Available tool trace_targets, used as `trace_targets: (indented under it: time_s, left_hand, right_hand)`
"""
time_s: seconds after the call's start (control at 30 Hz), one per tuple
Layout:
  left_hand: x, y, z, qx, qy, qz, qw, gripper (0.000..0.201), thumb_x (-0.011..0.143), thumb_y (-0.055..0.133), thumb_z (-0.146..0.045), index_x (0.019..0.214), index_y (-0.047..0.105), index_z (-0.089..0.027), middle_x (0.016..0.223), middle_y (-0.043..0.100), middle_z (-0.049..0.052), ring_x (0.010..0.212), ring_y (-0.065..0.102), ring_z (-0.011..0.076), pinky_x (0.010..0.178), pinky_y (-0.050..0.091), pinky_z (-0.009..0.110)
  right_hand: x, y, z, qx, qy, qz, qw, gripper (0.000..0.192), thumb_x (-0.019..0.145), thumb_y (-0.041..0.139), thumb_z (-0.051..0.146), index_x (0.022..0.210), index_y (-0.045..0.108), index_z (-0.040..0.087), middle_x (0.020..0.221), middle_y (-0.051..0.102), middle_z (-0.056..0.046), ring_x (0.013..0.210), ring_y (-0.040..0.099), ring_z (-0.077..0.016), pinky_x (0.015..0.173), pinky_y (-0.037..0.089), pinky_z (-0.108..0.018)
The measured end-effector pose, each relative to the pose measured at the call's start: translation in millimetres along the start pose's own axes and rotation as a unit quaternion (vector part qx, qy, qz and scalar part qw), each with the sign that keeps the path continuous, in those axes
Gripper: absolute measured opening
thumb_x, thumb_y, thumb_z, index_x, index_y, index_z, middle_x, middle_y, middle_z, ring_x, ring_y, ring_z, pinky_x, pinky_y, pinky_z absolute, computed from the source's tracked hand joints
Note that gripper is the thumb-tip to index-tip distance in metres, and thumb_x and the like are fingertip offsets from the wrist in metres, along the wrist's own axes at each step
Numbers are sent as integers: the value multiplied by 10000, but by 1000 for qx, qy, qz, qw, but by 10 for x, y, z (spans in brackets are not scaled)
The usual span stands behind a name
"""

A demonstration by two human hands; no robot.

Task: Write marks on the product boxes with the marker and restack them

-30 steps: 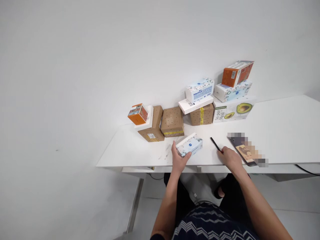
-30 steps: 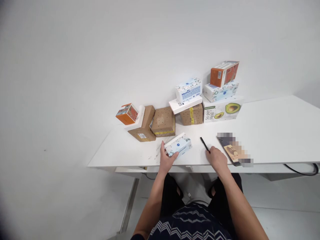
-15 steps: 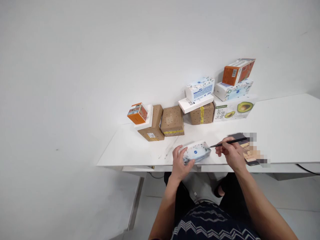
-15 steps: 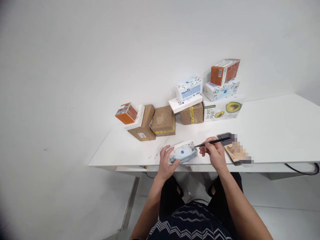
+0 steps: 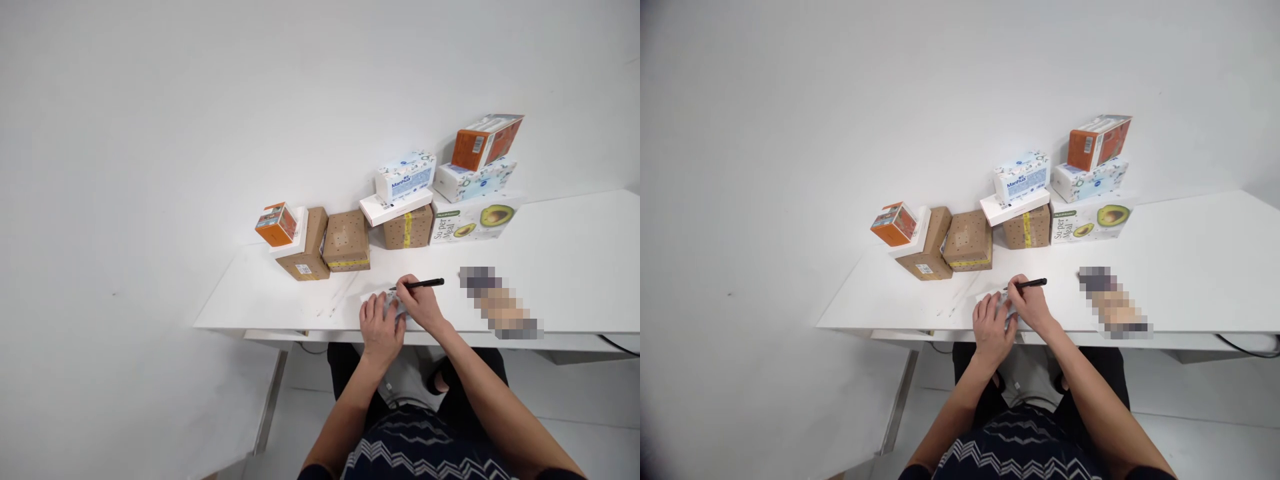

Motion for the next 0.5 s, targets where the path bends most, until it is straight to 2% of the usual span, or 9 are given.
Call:
trace_targets:
  time_s: [0.2,0.37,0.5]
  left_hand:
    - [-1,25,33,12,-24,14,1000,374,865,546,-313,1229,608,-254,1369,523,139,1276,448,346,1032,354,543]
    - [-11,38,28,29,-15,15,999,360,870,535,-317,1212,616,-238,1368,518,156,1271,451,351,1027,359,547]
    - [-14,40,35,23,-15,15,1000,362,864,544,-314,1214,612,-248,1364,524,147,1270,452,349,1025,361,549]
  right_hand:
    - [-7,52,4,-49,-3,25,998,130,855,449,309,776,510,225,564,541,37,503,538,-133,515,420,-243]
    - [9,76,-14,-56,8,37,998,129,858,440,322,786,499,232,563,557,30,514,576,-149,533,437,-250]
    - [14,88,-10,-86,7,43,995,124,851,441,319,781,501,236,546,560,27,495,554,-152,515,425,-251]
Point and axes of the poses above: each hand's wrist, its own x-axis towards the middle knuckle, its own y-axis out of the palm, z = x × y, the point moved 8 cm from there along x, towards the middle knuckle
